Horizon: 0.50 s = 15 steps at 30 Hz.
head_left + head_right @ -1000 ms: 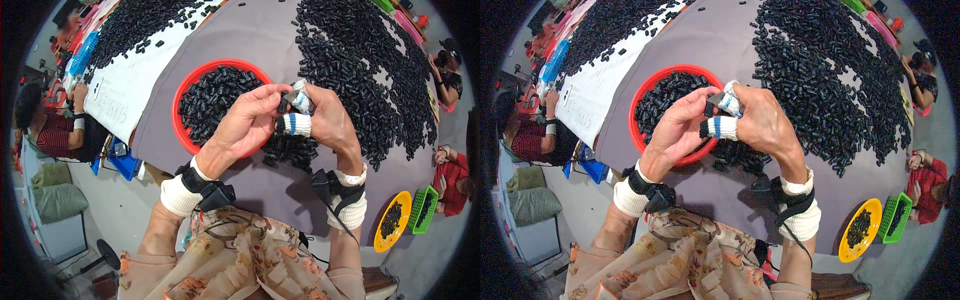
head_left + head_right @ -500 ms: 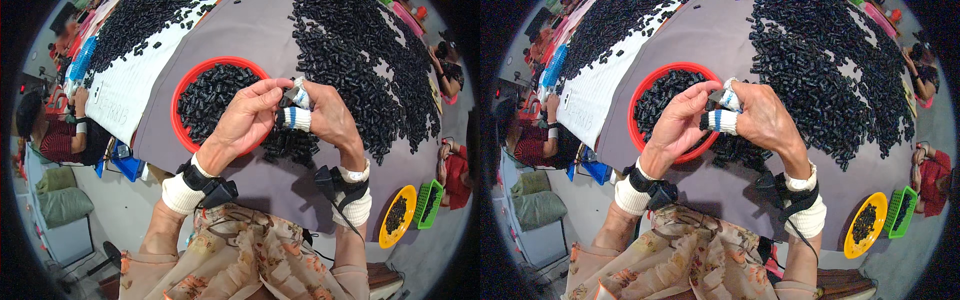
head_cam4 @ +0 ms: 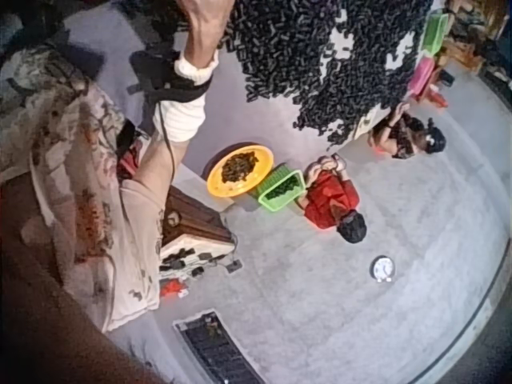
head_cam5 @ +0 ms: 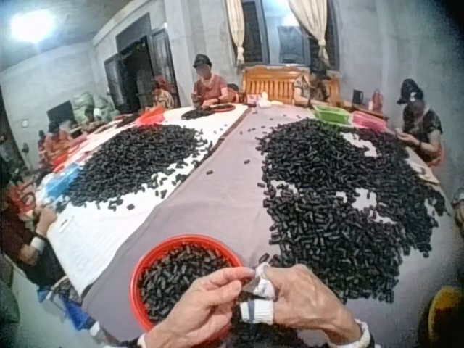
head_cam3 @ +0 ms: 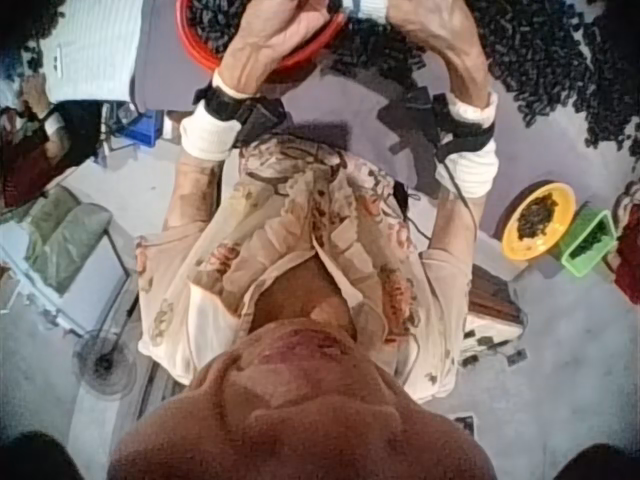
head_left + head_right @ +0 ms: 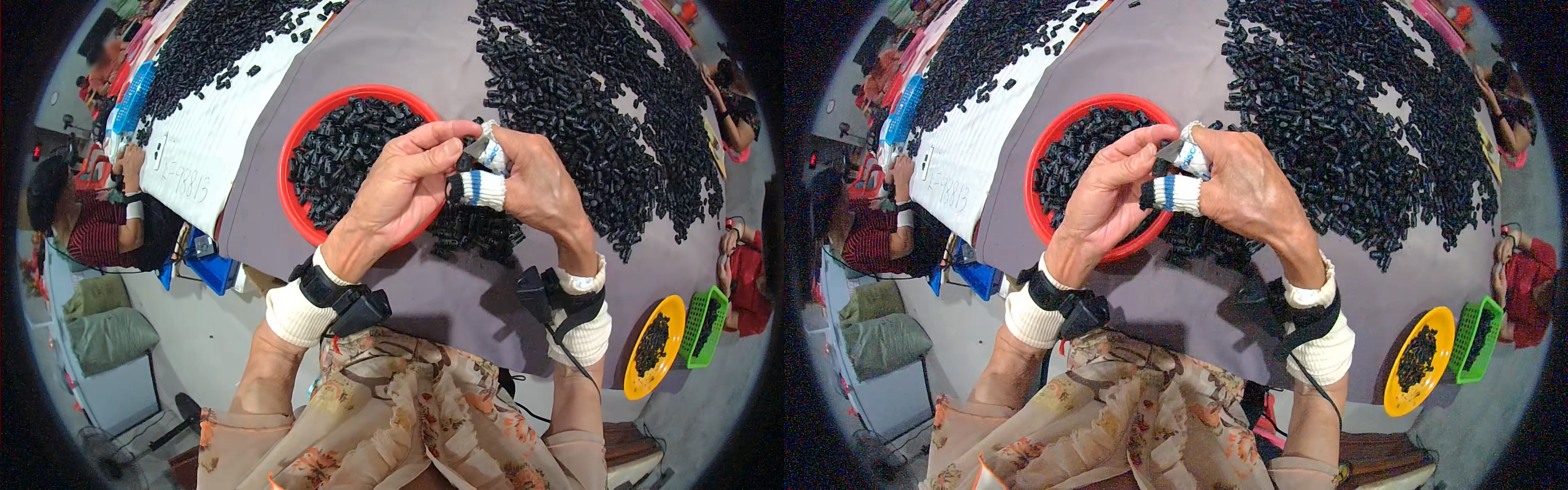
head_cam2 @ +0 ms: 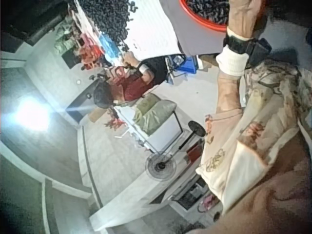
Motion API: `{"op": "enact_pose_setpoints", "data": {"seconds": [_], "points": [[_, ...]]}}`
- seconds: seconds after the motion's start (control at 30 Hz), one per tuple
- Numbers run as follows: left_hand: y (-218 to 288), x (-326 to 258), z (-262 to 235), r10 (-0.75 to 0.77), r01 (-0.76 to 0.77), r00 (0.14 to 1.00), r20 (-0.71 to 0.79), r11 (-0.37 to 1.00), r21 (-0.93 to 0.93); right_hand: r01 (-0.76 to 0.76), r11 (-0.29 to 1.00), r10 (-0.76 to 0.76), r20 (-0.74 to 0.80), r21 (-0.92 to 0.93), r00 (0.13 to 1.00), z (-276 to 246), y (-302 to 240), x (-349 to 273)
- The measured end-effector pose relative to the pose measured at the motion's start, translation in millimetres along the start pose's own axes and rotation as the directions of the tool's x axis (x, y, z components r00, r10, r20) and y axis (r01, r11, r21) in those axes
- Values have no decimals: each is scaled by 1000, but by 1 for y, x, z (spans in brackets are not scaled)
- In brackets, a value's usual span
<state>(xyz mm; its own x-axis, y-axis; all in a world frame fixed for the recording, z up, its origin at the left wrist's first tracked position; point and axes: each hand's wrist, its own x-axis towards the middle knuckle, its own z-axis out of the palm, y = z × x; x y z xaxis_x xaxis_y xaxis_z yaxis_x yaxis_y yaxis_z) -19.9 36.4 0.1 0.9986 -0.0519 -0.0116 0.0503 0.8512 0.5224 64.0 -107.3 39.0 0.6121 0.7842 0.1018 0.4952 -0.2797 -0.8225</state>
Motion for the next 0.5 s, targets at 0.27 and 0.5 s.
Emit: {"op": "enact_pose_setpoints", "data": {"seconds": [0.27,0.5], "points": [[0,1,-2,-10,9,999,35,1000,26,1,1000,0,9,-22,1000,-1,1,-2],[-6,1,-6,-14,14,1000,-22,1000,20,45,996,-47,-25,-71,999,7,13,-6]]}}
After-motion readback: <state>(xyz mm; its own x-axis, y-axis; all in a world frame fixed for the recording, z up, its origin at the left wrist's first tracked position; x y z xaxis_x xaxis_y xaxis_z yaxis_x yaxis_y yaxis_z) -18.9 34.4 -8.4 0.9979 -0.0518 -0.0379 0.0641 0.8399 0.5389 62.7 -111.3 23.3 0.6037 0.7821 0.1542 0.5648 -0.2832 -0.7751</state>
